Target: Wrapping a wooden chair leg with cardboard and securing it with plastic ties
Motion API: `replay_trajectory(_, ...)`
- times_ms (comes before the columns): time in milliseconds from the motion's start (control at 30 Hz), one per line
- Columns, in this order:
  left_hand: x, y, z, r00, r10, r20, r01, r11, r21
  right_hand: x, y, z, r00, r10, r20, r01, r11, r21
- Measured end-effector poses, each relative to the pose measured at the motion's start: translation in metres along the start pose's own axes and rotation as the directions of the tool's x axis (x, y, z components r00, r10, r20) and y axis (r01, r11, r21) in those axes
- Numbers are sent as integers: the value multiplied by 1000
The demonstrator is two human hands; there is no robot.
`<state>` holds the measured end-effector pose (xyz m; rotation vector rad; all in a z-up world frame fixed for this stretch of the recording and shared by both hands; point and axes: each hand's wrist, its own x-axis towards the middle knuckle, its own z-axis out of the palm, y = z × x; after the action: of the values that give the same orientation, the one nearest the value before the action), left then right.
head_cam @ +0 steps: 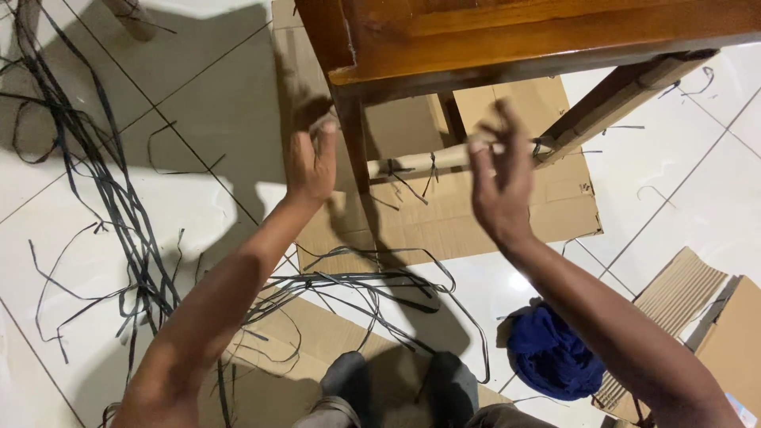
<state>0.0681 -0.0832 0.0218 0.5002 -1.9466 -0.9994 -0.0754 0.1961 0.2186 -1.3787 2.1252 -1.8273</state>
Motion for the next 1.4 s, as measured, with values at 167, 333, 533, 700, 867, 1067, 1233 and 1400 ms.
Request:
replay_trajectory(167,51,182,-10,997,50,-51,-53,997,-54,30,-45,-29,998,34,-49,-26,987,157)
replay_trajectory(333,58,203,-10,988,111,-105,-135,956,-262,43,-56,-37,976,219,-9,-186,847,499)
replay_trajectory(533,55,174,-3,998,29,-52,-42,964,-264,50,-57,-27,974,204,-100,-157,924,349)
replay_trajectory(700,63,174,2,999,-42,-25,16,763,-647,62,-46,-33,976,187,-108,-143,935,325)
replay_trajectory(867,71,164,19,992,-86,93,126,718,-685,87,-46,-44,975,195,-110,-161,952,260)
replay_trajectory(1067,87,168,41,962,-69,263,238,678,-695,122,2,-58,985,87,-151,-67,989,132)
replay_trajectory(1233,99,183,46,866,-318,387,455,822,-343,151,55,-63,969,17,-247,8,995,100)
replay_trajectory(1400,103,187,74,926,-242,291,355,819,-450,169,53,-80,969,139,-202,-116,986,123)
